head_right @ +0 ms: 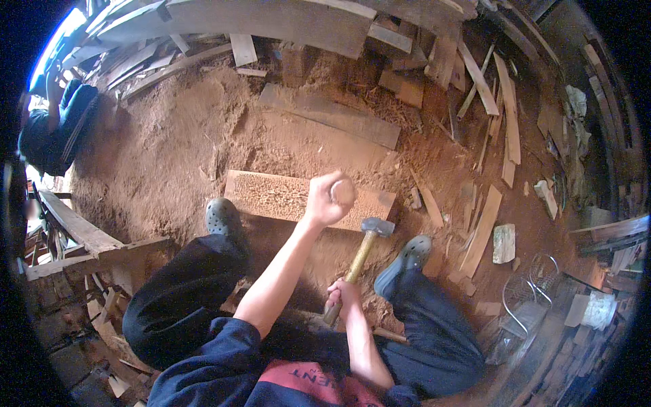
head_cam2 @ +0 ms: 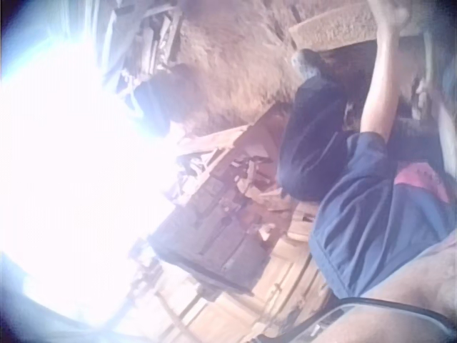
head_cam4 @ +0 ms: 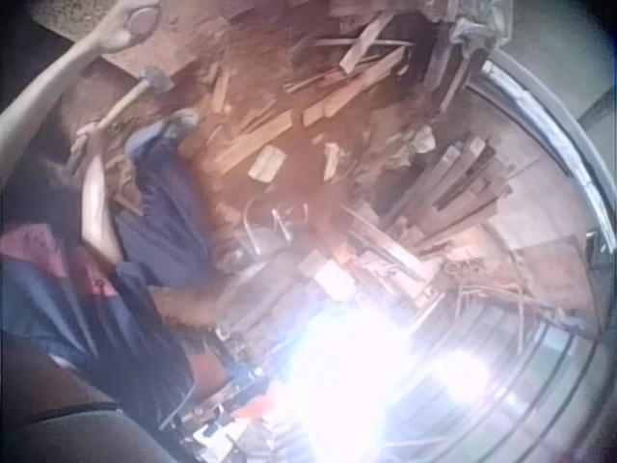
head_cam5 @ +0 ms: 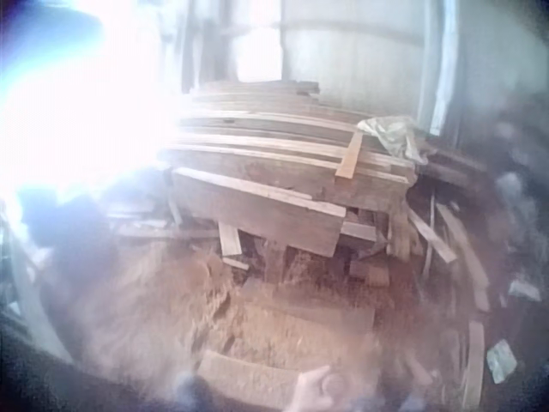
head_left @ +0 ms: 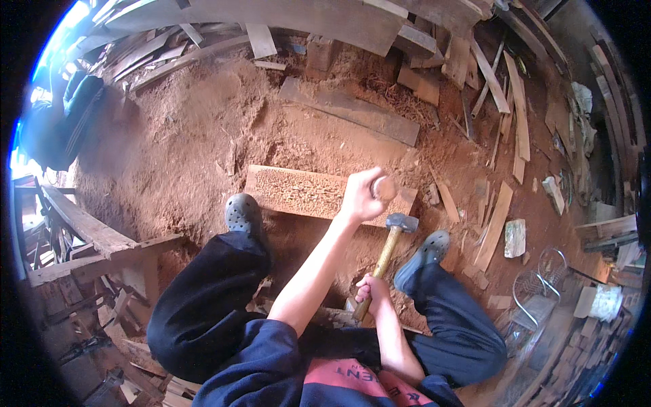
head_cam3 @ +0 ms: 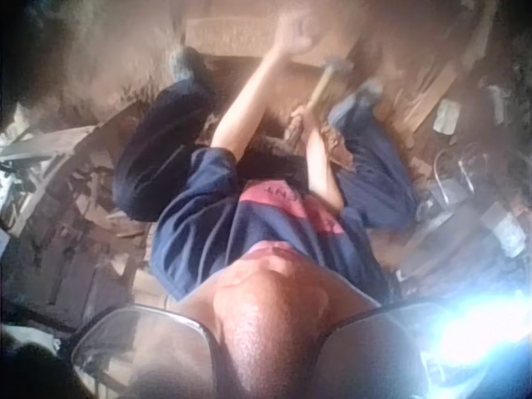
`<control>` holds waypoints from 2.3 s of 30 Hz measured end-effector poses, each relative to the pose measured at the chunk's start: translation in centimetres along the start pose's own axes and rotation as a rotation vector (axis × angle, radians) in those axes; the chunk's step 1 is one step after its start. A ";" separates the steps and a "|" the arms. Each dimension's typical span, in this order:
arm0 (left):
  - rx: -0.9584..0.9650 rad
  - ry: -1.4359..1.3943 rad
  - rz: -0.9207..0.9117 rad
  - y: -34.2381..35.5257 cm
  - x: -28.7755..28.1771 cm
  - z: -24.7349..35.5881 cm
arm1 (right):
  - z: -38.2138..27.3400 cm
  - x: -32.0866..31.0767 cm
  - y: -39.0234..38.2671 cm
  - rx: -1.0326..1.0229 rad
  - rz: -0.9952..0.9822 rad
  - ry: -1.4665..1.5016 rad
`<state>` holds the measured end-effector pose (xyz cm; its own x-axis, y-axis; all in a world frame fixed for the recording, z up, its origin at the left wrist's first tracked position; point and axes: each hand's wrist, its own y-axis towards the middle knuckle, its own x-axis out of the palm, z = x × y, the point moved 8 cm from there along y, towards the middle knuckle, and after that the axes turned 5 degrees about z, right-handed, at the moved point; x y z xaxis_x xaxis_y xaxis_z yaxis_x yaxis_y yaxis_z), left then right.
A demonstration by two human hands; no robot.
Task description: The person sits on the floor and repeatedly strikes a chisel with a hammer to carve a rectangular wooden plank. Wood chips accumulate around the plank as the carving progresses.
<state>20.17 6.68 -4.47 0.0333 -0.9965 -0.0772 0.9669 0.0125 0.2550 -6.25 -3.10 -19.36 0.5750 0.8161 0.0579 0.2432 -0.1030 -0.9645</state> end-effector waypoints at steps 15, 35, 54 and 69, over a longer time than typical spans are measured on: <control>-0.163 -0.052 -0.155 -4.8 3.0 -6.8 | -7.1 0.0 -10.6 -0.310 -0.063 -0.007; -0.159 0.018 -0.226 -5.4 3.1 -7.7 | -13.6 -0.7 -18.9 -0.873 0.271 -0.295; -0.243 -0.046 -0.248 -5.1 3.1 -7.4 | -5.9 -1.2 -6.9 -0.240 0.059 -0.055; 0.306 -0.201 -0.011 -3.6 -2.0 -7.6 | -1.2 -0.2 -2.1 0.101 -0.168 0.091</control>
<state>18.52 9.24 -12.61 -0.0562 -0.9932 0.1018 0.8453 0.0069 0.5342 -5.93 -3.75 -17.07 0.6021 0.7621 0.2381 0.2641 0.0913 -0.9602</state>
